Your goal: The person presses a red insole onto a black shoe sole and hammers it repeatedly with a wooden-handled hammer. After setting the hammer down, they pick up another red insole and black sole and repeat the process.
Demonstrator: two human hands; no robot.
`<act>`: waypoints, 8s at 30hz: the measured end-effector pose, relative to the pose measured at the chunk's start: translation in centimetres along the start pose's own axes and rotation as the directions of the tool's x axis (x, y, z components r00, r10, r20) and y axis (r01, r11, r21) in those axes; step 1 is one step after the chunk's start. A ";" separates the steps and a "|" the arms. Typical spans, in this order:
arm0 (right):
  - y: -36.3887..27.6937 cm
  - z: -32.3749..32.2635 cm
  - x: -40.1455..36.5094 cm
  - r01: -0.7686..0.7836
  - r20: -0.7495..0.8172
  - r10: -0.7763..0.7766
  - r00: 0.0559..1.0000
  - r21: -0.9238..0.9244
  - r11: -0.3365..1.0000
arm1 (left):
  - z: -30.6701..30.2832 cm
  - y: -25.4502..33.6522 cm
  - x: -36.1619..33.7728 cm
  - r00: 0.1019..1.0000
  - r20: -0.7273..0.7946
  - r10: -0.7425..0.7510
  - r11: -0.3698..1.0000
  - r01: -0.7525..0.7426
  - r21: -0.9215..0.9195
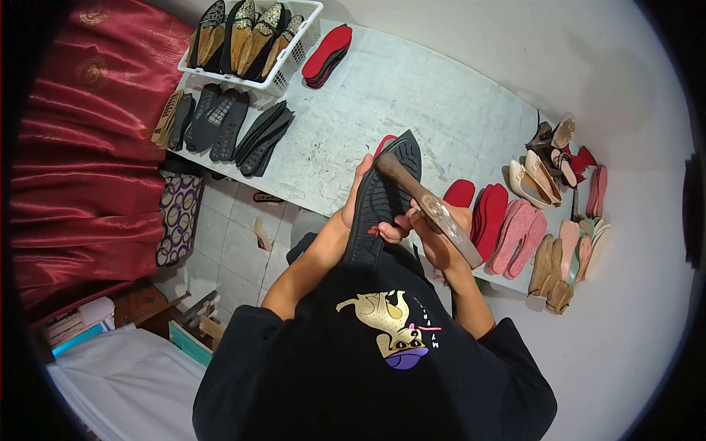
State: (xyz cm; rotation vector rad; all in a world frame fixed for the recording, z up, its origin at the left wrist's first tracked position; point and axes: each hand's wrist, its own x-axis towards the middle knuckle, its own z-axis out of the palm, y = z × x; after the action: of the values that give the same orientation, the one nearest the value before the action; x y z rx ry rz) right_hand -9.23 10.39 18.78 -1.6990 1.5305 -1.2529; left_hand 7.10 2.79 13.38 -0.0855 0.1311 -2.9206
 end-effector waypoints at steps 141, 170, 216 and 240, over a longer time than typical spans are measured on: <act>-11.6 18.5 -1.5 -0.406 0.176 0.421 0.890 -0.117 0.906 | -3.5 18.2 -12.0 0.968 0.170 -0.182 0.963 0.211 -0.170; -11.1 20.3 2.0 -0.332 0.122 0.337 0.934 -0.060 0.942 | -1.4 17.9 -11.5 0.965 0.075 -0.250 0.967 0.245 0.072; -10.3 18.1 5.9 -0.274 -0.285 0.326 0.901 0.210 0.939 | 1.1 14.7 -10.2 0.977 0.044 -0.210 0.975 0.206 0.088; -7.2 11.6 -0.6 -0.270 -0.129 0.256 0.958 -0.108 0.957 | -0.5 8.1 -7.3 0.989 -0.004 -0.146 0.976 0.145 0.163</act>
State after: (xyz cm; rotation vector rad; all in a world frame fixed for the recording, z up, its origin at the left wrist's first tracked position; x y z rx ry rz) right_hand 4.38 10.31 19.79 -1.4570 1.8686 -1.1514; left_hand 15.95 -3.45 11.76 -0.0841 -0.1209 -3.0633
